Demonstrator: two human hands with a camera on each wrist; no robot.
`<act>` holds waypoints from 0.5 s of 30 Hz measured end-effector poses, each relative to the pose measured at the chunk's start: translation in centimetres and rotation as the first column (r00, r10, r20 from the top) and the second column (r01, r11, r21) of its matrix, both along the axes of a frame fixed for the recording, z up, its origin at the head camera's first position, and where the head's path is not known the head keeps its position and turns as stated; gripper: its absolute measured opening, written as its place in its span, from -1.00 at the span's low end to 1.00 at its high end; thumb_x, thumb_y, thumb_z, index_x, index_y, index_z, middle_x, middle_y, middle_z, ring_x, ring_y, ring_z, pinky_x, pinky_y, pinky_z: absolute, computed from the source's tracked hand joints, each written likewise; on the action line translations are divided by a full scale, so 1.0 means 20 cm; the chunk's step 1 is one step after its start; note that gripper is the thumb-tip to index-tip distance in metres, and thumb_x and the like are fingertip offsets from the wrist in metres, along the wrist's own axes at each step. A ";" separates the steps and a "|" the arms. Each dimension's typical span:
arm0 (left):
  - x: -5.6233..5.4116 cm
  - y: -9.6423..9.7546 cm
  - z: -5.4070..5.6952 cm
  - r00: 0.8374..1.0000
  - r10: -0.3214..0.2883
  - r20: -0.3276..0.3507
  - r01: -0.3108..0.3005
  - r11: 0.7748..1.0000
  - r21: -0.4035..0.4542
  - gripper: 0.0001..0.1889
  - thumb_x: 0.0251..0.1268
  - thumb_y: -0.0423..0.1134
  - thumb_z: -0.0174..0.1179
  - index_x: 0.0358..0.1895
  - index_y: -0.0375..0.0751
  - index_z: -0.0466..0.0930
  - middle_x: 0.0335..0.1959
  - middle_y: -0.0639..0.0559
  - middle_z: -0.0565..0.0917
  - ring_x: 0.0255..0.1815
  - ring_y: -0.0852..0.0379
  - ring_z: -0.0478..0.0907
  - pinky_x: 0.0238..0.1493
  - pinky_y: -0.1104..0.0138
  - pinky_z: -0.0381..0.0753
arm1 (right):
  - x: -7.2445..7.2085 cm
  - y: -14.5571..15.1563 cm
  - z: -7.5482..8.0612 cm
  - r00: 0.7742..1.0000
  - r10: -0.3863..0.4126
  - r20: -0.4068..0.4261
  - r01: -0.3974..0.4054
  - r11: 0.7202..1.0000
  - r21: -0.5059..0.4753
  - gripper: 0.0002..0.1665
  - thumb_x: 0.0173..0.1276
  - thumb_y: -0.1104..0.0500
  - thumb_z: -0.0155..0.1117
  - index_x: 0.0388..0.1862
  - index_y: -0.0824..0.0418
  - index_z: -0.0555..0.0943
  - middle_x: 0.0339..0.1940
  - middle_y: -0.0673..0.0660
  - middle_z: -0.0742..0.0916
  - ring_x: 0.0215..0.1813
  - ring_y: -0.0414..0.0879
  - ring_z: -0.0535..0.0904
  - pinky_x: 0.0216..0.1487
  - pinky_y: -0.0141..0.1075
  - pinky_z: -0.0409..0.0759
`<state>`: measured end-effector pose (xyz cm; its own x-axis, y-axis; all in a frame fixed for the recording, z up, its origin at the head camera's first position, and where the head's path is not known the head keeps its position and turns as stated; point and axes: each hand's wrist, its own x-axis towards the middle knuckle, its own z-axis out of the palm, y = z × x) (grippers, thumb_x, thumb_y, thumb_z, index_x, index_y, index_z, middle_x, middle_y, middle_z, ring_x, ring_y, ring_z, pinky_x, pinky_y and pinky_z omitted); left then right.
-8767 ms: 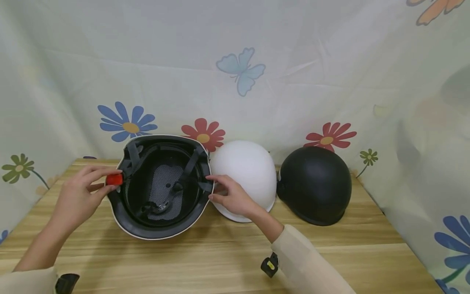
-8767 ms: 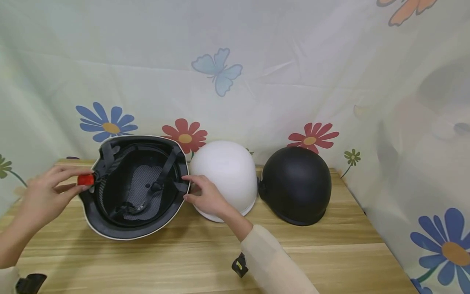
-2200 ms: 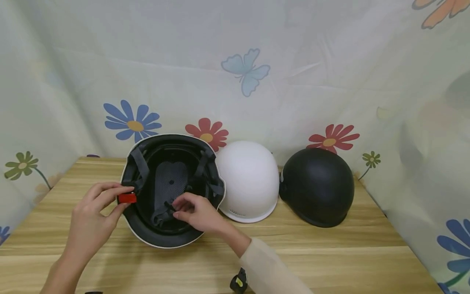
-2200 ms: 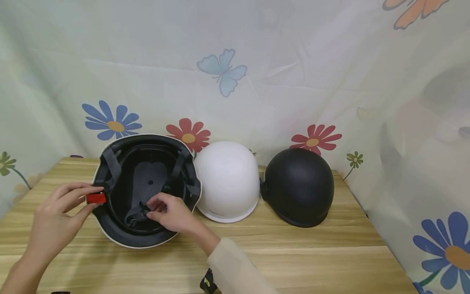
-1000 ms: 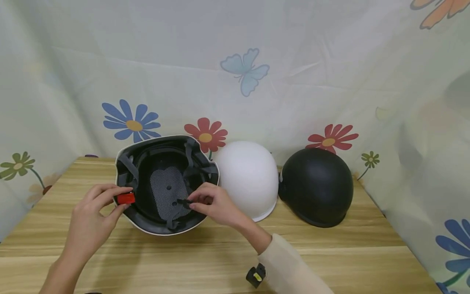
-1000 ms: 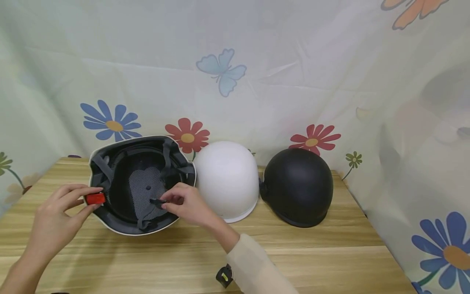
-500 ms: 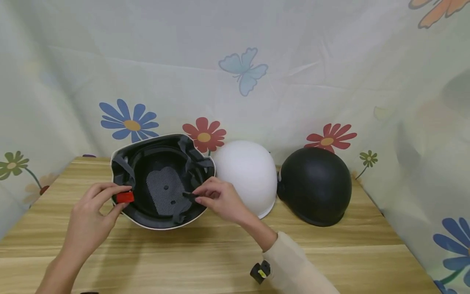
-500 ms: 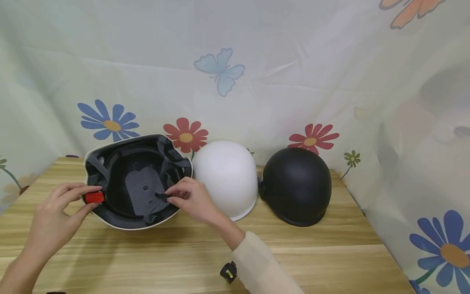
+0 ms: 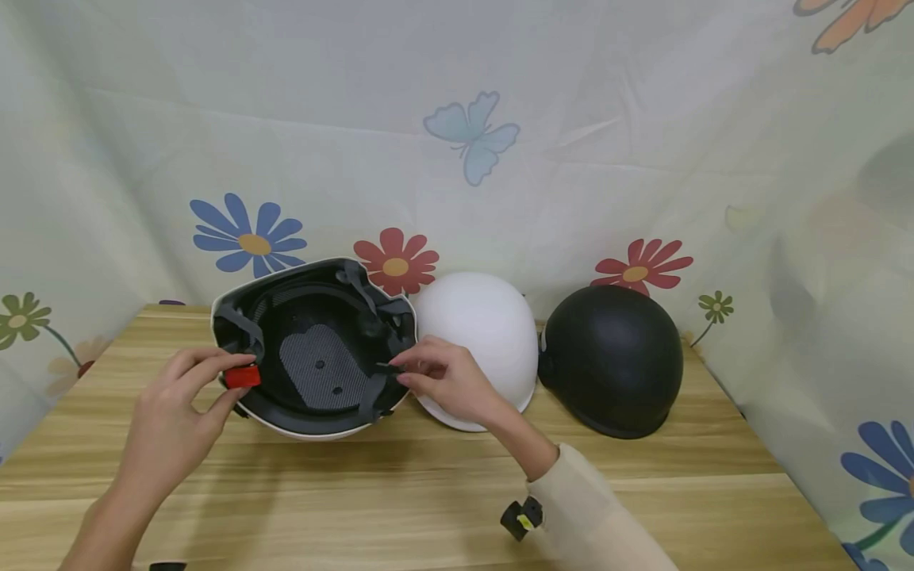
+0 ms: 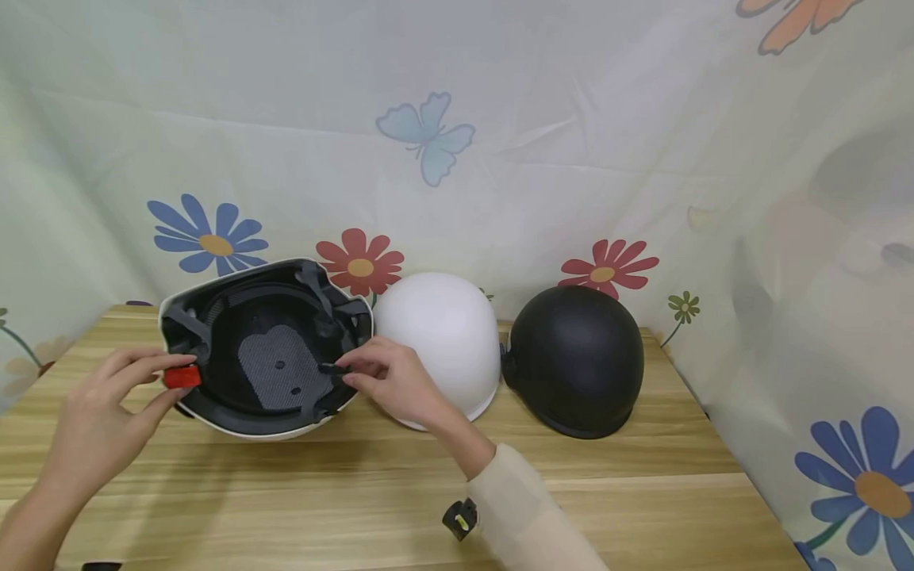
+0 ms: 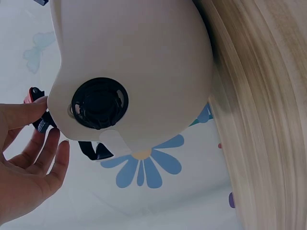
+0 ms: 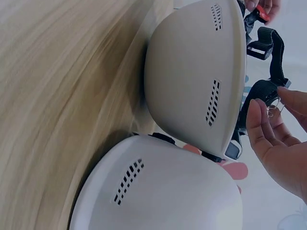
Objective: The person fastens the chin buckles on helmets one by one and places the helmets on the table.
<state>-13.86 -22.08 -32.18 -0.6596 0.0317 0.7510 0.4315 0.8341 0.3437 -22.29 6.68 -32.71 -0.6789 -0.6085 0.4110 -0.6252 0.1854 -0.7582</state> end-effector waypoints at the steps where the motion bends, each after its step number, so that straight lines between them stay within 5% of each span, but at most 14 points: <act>1: 0.00 0.00 0.00 1.000 -0.002 0.000 0.002 1.000 -0.003 -0.55 -0.41 -0.66 0.41 -0.26 -0.29 0.66 -0.27 -0.15 0.53 -0.21 -0.05 0.44 -0.15 0.71 0.12 | 0.00 0.01 0.00 1.000 0.001 0.006 -0.001 1.000 0.005 -0.78 0.20 0.34 0.26 -0.14 0.30 0.63 -0.35 0.08 0.58 -0.40 -0.21 0.51 -0.39 -0.41 0.51; 15: -0.01 0.04 0.02 0.999 -0.053 -0.013 0.052 0.998 -0.034 -0.54 -0.45 -0.63 0.44 -0.26 -0.29 0.66 -0.30 -0.13 0.53 -0.25 -0.01 0.42 -0.20 0.56 0.23 | -0.02 0.07 -0.02 1.000 0.010 0.008 -0.011 0.997 0.072 -0.74 0.17 0.37 0.27 -0.11 0.32 0.63 -0.35 0.09 0.60 -0.34 -0.20 0.50 -0.30 -0.40 0.54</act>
<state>-14.03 -21.32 -31.80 -0.6461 0.0916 0.7578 0.4795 0.8211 0.3096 -22.59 8.14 -33.17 -0.6751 -0.6433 0.3611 -0.6218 0.2328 -0.7478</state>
